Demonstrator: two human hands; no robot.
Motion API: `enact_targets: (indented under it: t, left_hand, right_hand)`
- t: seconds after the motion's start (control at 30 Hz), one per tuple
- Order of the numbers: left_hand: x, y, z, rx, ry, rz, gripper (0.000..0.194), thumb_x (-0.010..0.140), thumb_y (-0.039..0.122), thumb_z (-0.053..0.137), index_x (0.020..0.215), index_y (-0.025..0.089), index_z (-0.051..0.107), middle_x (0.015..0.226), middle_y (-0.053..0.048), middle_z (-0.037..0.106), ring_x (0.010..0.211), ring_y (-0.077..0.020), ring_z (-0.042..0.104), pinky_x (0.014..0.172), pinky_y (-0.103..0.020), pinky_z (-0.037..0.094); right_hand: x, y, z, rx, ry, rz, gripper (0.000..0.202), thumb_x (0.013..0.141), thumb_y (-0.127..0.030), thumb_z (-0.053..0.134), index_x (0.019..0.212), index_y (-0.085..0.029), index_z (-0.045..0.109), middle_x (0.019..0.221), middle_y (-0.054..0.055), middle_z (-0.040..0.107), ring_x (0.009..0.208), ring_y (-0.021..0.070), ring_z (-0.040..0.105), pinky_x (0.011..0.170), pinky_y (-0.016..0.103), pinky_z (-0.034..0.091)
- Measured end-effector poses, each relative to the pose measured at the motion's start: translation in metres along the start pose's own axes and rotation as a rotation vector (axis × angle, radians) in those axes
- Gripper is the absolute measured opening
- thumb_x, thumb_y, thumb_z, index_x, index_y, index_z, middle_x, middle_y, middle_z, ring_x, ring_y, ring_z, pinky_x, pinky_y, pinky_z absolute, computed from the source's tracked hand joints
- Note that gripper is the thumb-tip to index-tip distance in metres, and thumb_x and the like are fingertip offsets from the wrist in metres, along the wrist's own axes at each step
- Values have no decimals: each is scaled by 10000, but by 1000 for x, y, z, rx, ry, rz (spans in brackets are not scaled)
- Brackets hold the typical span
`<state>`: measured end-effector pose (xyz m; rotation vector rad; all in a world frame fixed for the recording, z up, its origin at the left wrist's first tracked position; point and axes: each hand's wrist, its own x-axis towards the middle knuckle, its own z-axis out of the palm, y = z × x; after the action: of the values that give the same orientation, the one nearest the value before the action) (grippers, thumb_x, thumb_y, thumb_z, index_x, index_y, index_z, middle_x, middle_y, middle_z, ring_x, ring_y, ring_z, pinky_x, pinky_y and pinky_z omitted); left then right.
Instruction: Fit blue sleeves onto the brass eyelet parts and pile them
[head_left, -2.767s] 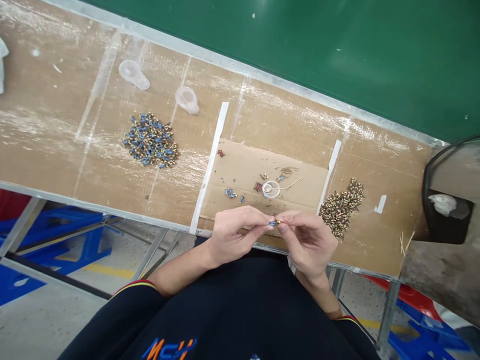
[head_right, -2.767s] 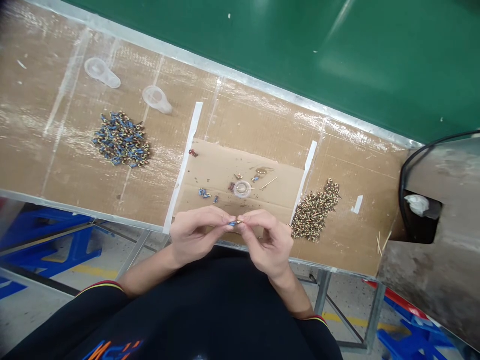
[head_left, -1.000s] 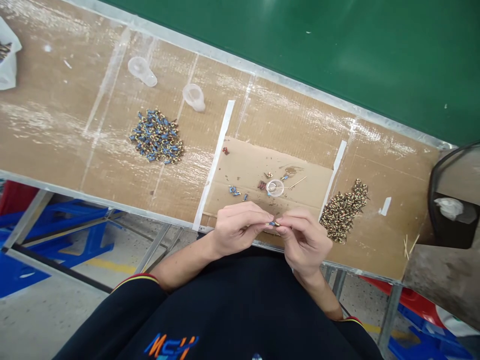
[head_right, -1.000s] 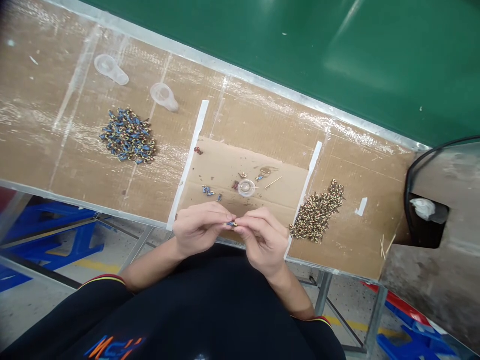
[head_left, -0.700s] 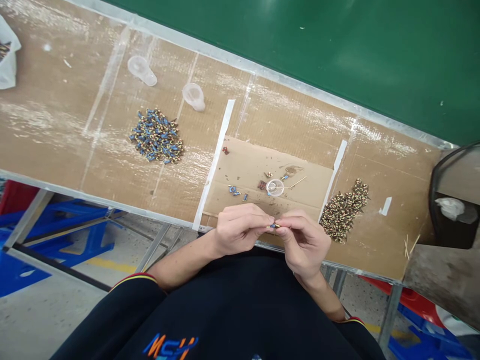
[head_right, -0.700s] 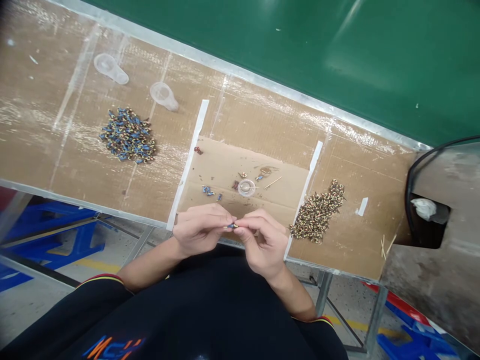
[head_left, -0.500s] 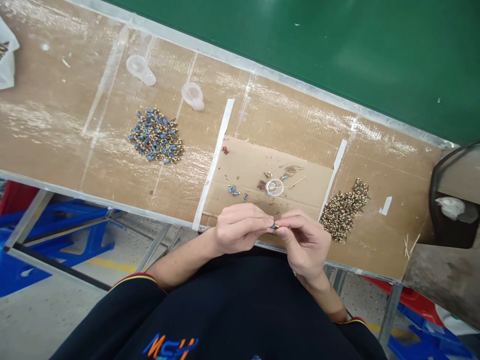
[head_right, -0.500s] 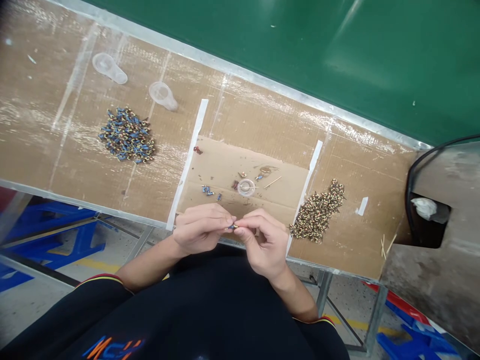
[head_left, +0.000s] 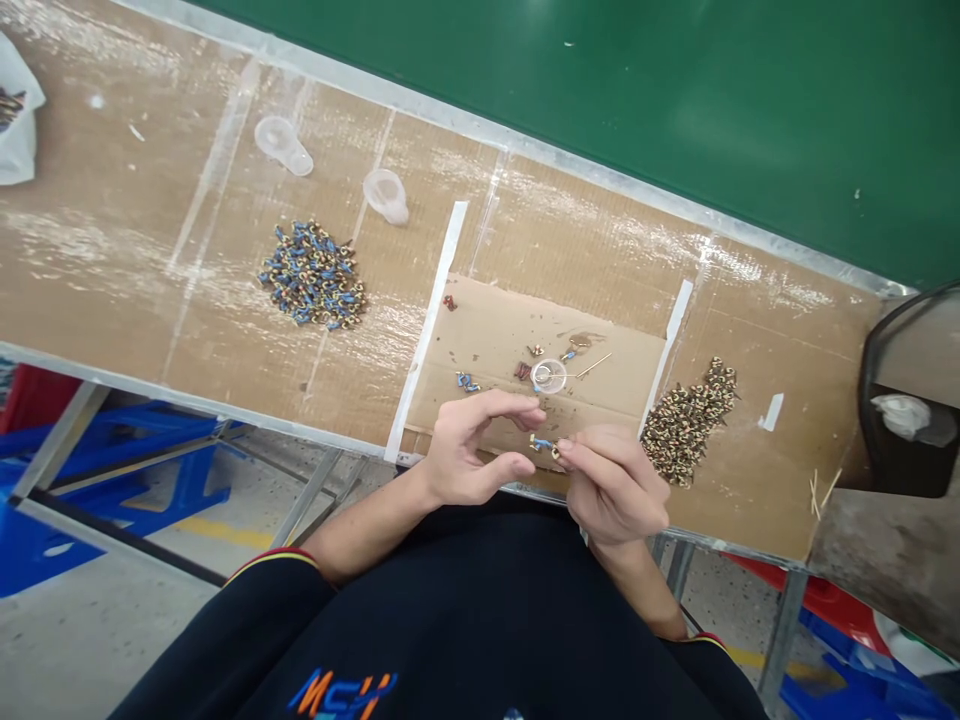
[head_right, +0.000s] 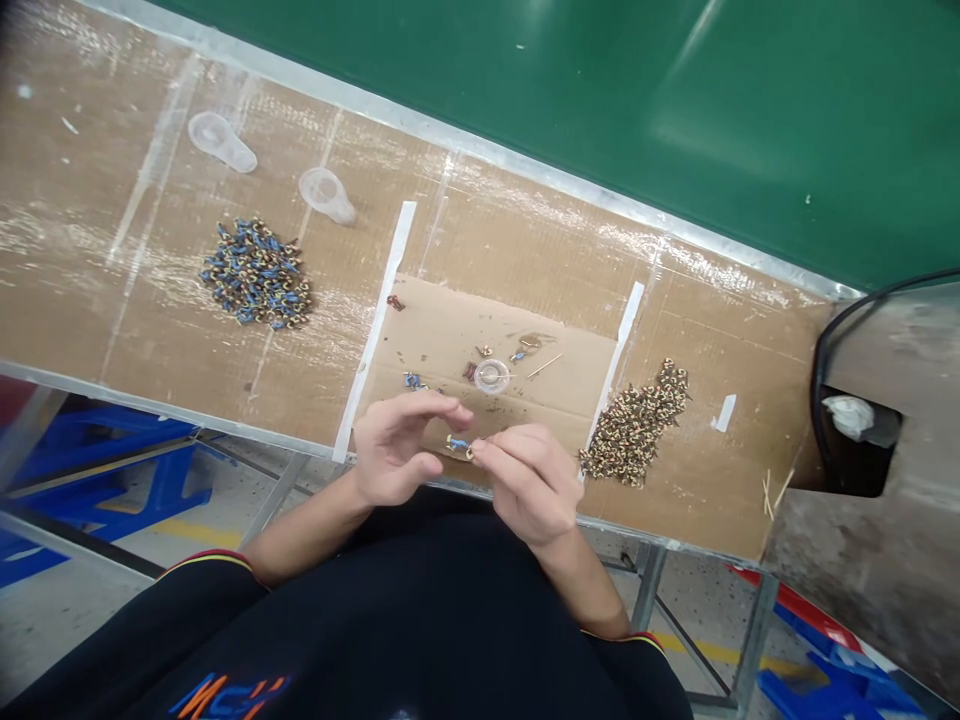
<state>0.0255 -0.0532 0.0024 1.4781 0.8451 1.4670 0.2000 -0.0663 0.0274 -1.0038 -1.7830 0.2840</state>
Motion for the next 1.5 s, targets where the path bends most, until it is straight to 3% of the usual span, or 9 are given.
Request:
enact_targets:
  t: [0.13, 0.27, 0.37, 0.47, 0.57, 0.77, 1.07, 1.37, 1.5]
  left_hand:
    - [3, 8, -3, -48, -90, -132, 260, 1031, 383, 698, 923, 151, 746, 767, -63, 784, 657, -137, 734, 644, -224, 610]
    - [6, 13, -3, -38, -98, -172, 246, 1046, 302, 668, 863, 148, 727, 737, -62, 777, 625, -125, 714, 609, -209, 589]
    - [6, 14, -2, -8, -71, -135, 216, 1041, 282, 676, 881, 147, 729, 765, -71, 791, 659, -132, 739, 639, -211, 608]
    - [4, 13, -1, 17, -63, -76, 170, 1036, 251, 684, 916, 142, 735, 809, -83, 810, 711, -137, 771, 676, -204, 627]
    - [3, 12, 0, 46, -77, -26, 145, 1037, 232, 677, 943, 140, 738, 829, -85, 817, 731, -141, 780, 692, -210, 642]
    - [2, 11, 1, 175, -89, 63, 78, 1019, 204, 697, 989, 146, 739, 861, -87, 824, 773, -160, 791, 728, -239, 668]
    - [-2, 11, 9, 156, -32, 119, 143, 1044, 229, 671, 936, 148, 719, 779, -68, 799, 657, -139, 753, 652, -215, 646]
    - [-10, 10, 12, 143, 3, 110, 147, 1047, 235, 662, 960, 144, 737, 808, -87, 813, 687, -158, 773, 673, -237, 656]
    - [-8, 7, 2, 175, -37, 92, 185, 1054, 256, 658, 936, 147, 750, 813, -75, 822, 693, -143, 778, 671, -213, 641]
  right_hand:
    - [-9, 7, -2, -93, -26, -125, 536, 914, 8, 732, 1399, -219, 716, 897, 40, 777, 775, 184, 727, 673, 316, 628]
    - [-12, 9, 0, -47, -26, -120, 499, 934, -21, 732, 1394, -213, 715, 934, 49, 789, 815, 186, 743, 699, 318, 643]
    - [-10, 7, 3, 58, 32, 16, 374, 1021, -173, 682, 1392, -223, 702, 937, 58, 785, 800, 185, 745, 665, 319, 638]
    - [-9, 6, 4, 180, -48, 194, 286, 1053, -318, 653, 1315, -220, 718, 919, 66, 784, 761, 189, 735, 616, 319, 620]
    - [-8, 4, 2, 208, -88, 237, 159, 1027, -231, 666, 1162, -233, 751, 895, 52, 793, 742, 185, 737, 637, 323, 618]
    - [-1, -2, 1, 166, -109, 220, 211, 969, -102, 671, 1112, -234, 752, 839, 35, 792, 684, 174, 729, 595, 302, 594]
    - [1, -13, 2, 204, -125, 269, 213, 959, -75, 654, 1082, -222, 749, 806, 33, 790, 630, 158, 702, 559, 280, 573]
    - [3, -18, 2, 144, -145, 229, 181, 984, -95, 631, 1075, -211, 736, 773, 39, 768, 611, 160, 697, 536, 276, 573]
    - [-1, -12, 5, 162, -183, 199, 258, 989, -78, 636, 1173, -223, 745, 856, 43, 799, 682, 162, 729, 608, 275, 601]
